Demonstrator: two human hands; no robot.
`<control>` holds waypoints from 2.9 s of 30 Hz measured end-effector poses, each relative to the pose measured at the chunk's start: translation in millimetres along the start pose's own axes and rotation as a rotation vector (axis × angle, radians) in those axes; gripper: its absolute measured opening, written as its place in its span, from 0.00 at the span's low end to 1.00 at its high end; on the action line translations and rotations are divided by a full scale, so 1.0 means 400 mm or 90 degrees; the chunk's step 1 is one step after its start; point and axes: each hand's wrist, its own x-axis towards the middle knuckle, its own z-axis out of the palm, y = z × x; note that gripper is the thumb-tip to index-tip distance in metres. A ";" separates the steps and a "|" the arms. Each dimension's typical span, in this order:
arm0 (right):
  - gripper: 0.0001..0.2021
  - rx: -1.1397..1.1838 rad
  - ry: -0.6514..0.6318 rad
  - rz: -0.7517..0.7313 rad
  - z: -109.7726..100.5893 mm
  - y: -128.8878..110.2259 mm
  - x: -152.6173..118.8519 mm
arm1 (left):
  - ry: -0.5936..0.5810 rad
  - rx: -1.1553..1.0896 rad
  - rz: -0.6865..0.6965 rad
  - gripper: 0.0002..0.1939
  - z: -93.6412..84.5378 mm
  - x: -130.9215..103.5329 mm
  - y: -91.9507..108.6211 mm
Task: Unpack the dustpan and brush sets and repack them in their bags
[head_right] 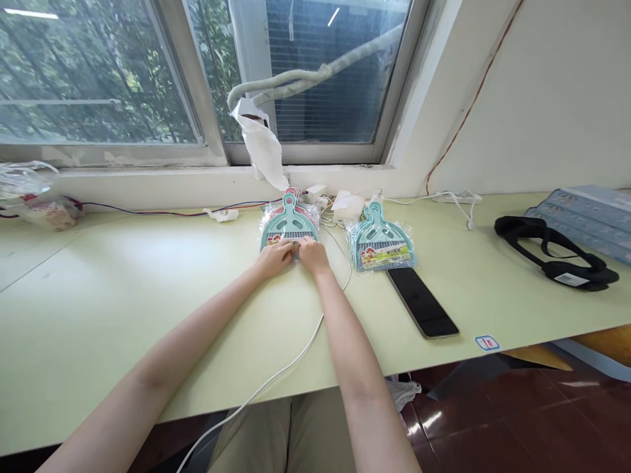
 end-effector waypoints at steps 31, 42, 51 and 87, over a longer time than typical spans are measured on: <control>0.17 -0.021 0.008 0.187 0.010 -0.023 0.007 | -0.006 0.088 -0.317 0.16 0.000 0.003 -0.030; 0.16 -0.039 0.031 0.157 0.014 -0.024 0.007 | 0.076 0.022 -0.276 0.14 0.009 0.003 -0.031; 0.14 -0.052 0.027 0.153 0.015 -0.023 0.006 | 0.207 -0.071 0.014 0.16 0.014 0.002 -0.031; 0.17 0.081 0.368 0.030 0.013 -0.007 -0.010 | 0.809 -0.390 -0.693 0.16 0.002 -0.021 -0.271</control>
